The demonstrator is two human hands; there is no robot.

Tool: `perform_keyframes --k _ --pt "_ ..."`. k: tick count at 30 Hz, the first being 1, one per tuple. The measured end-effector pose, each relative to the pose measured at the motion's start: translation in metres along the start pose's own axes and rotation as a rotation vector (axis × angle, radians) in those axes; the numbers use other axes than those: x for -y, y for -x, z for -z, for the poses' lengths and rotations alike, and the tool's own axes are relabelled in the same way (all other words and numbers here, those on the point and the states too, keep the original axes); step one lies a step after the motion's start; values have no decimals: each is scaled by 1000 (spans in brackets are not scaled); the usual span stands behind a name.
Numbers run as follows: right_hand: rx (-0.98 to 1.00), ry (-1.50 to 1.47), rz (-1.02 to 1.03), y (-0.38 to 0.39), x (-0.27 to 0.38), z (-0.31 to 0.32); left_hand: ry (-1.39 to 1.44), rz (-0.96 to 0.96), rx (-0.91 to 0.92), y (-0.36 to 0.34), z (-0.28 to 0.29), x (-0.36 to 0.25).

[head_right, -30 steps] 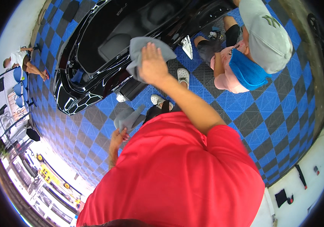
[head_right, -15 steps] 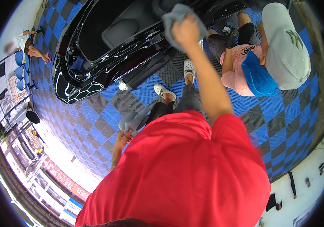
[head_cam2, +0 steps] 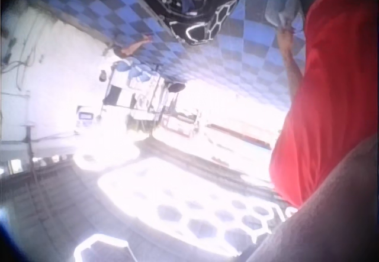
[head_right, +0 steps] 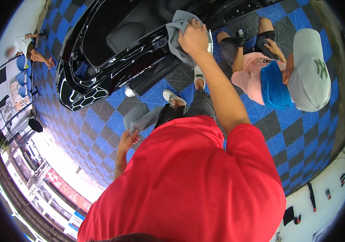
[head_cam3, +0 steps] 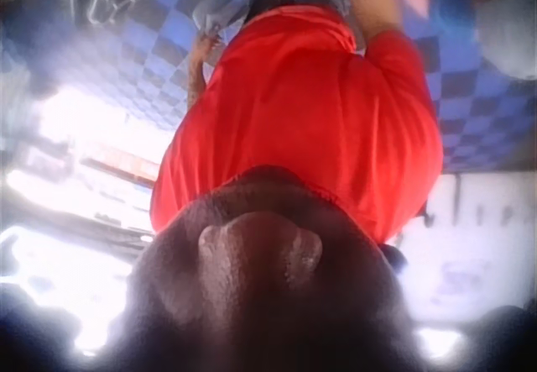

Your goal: The person wipes the body panels of a black motorcycle with a gray cloth. They move around the vehicle, wiping the front, sides, and rear sections. The person also uses a spray bottle to apply liquid to the cloth before continuing to wipe the motorcycle.

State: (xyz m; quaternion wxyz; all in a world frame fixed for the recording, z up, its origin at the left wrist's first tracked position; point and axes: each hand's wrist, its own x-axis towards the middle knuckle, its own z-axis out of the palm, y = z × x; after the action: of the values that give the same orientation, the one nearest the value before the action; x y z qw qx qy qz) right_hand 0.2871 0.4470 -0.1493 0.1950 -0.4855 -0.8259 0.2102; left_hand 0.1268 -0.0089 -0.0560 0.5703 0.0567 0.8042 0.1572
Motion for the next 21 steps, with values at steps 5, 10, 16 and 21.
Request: perform_keyframes --k 5,10,16,21 --pt "23 -145 284 46 120 -12 56 11 70 -16 -1 17" --pt "78 -226 334 39 84 -24 -19 -17 23 -23 -6 -3" --pt "33 -215 -100 -11 -15 -26 32 -15 -7 -27 -13 3" --pt "34 -185 -307 -76 -97 -37 95 16 -28 -7 -34 21"
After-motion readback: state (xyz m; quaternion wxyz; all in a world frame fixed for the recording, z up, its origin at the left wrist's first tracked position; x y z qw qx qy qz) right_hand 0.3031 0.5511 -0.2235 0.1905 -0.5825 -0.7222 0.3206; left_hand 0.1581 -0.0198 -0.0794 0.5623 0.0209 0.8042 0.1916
